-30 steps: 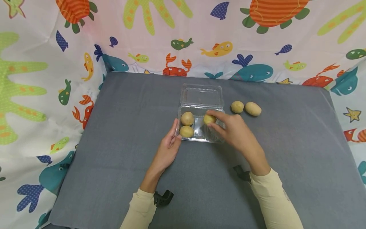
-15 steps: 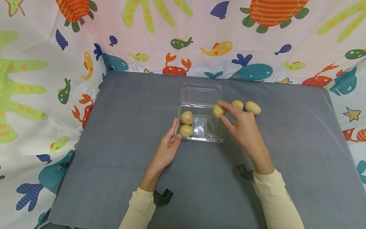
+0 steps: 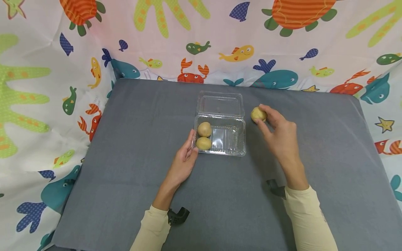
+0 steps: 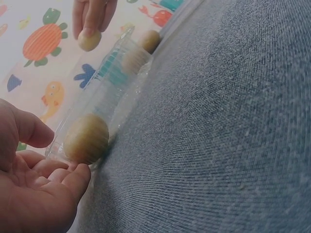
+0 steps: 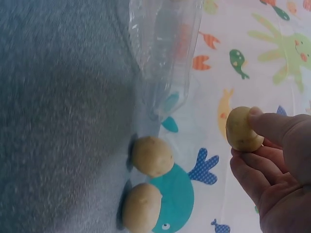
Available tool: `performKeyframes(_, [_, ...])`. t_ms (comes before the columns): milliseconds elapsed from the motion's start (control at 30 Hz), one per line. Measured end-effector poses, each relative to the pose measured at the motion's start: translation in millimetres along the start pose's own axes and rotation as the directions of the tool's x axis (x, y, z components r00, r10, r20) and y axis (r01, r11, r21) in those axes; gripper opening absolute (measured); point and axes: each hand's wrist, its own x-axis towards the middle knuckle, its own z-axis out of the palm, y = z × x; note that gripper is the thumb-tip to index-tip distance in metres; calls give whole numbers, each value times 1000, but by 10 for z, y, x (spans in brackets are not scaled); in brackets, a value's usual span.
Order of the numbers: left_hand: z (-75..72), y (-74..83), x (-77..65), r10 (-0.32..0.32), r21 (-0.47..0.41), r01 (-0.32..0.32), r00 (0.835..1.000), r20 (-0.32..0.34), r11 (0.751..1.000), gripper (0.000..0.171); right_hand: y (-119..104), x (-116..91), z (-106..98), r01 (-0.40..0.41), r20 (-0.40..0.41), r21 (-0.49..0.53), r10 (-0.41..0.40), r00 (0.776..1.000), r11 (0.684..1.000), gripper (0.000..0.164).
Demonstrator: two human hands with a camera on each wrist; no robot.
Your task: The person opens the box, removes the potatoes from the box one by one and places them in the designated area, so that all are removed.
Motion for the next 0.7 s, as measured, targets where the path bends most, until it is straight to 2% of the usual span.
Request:
performKeyframes(267, [-4,-8,-4,9,-4,-9,1000,4,1000,64,139,16,-94,-21,-80,37,24,997,999,44])
performKeyframes(700, [9,-4,0,0,-21,0,1000,-1,1000,65,318,0,-209,-106,-110,39,110,988,994,45])
